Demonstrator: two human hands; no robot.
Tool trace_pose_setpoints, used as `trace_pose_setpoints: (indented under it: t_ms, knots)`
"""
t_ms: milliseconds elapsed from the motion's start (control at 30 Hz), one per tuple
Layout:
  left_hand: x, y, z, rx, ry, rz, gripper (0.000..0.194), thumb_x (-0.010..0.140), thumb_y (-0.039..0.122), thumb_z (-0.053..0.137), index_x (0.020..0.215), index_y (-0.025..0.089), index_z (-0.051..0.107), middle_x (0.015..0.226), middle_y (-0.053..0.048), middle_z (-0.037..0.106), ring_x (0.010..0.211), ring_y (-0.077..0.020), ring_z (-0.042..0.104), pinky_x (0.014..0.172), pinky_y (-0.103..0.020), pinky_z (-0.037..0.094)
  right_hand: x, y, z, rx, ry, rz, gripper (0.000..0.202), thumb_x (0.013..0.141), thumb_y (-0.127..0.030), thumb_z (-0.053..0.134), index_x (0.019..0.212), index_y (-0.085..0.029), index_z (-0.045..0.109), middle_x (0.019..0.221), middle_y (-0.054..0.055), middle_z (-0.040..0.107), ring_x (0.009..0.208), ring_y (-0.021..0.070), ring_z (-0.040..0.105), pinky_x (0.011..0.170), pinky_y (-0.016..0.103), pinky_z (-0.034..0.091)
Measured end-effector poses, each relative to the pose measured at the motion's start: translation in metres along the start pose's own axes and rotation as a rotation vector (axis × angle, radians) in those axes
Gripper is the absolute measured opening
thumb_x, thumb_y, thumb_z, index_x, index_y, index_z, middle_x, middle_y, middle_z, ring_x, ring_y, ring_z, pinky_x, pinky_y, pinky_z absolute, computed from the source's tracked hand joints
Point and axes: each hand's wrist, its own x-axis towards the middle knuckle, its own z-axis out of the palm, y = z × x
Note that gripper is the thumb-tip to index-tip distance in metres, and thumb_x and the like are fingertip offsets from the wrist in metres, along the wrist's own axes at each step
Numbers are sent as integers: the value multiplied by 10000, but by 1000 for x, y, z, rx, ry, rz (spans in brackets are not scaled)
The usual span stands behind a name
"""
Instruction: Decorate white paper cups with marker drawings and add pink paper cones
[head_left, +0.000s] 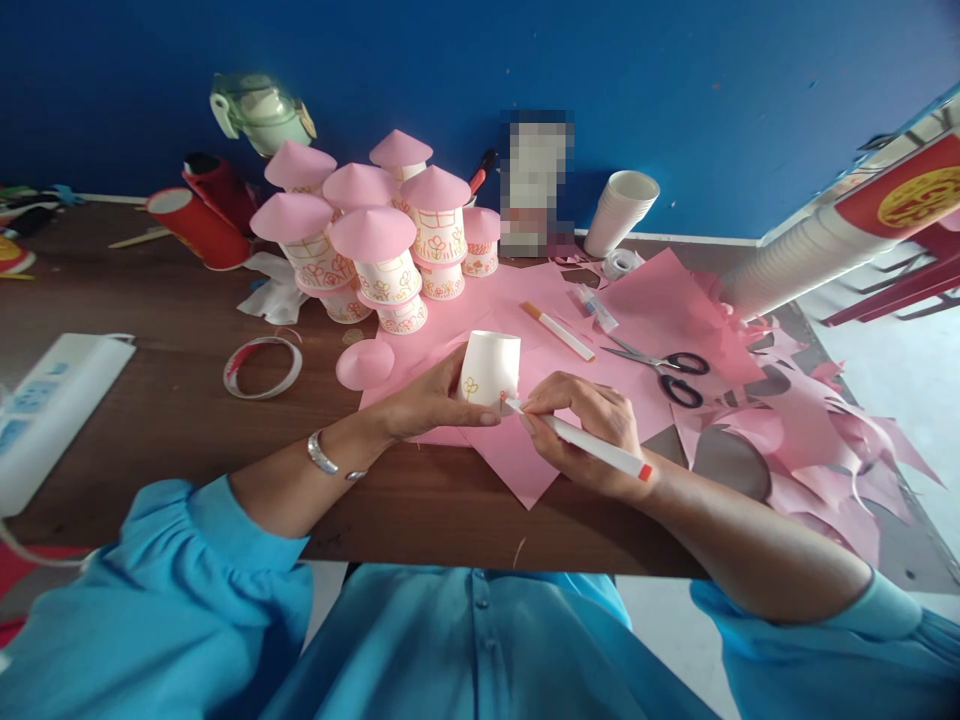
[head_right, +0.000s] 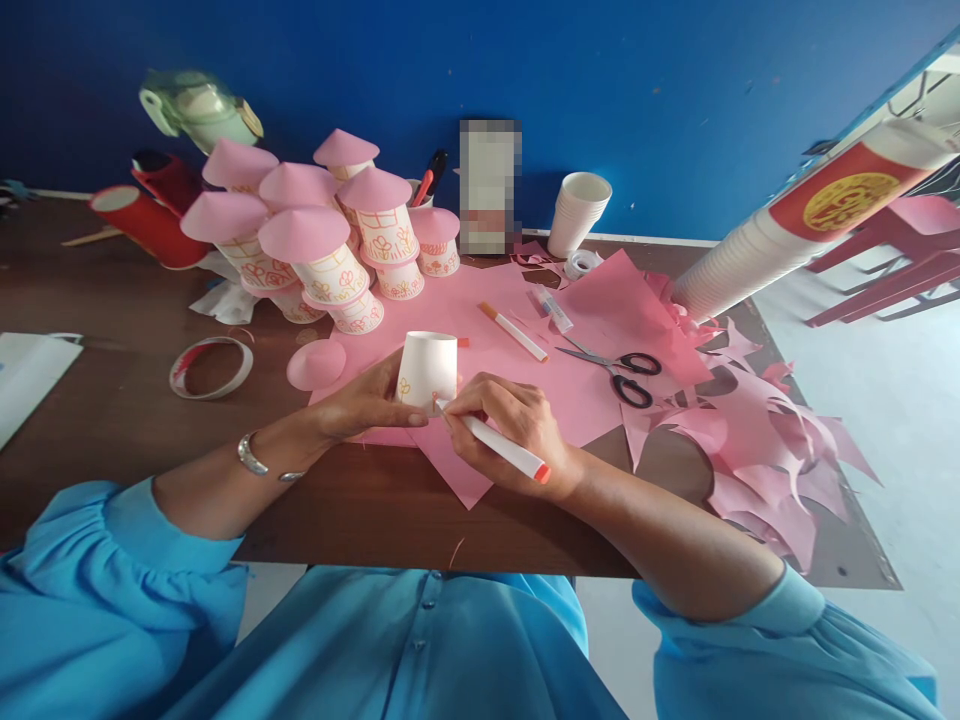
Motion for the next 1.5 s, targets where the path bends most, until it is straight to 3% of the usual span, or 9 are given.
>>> trace_pose_setpoints:
  t_ms: [200, 1000, 1500]
  knots:
    - [0, 0, 0, -26, -14, 12, 606, 734, 373, 935, 1187, 200, 572, 980, -19, 644, 897, -179, 589, 795, -317, 471, 2, 0, -7, 35, -26, -7, 187, 923, -76, 656, 987, -247, 614, 776, -14, 716, 661, 134, 699, 599, 247, 566]
    - [0, 0, 0, 45, -11, 9, 521, 736, 424, 927, 1088, 187, 624, 1007, -34, 623, 925, -184, 583, 813, -325, 482, 1, 3, -1, 74, -46, -16, 146, 942, -93, 648, 966, -233, 615, 796, -1, 748, 679, 136, 732, 579, 242, 563]
    - [1, -1, 0, 1, -23, -16, 716, 719, 350, 932, 1308, 225, 544, 1048, -25, 614, 948, -191, 580, 814, -317, 493, 3, 2, -1, 40, -19, -9, 154, 931, -95, 668, 960, -243, 636, 781, -6, 750, 664, 145, 735, 599, 248, 580]
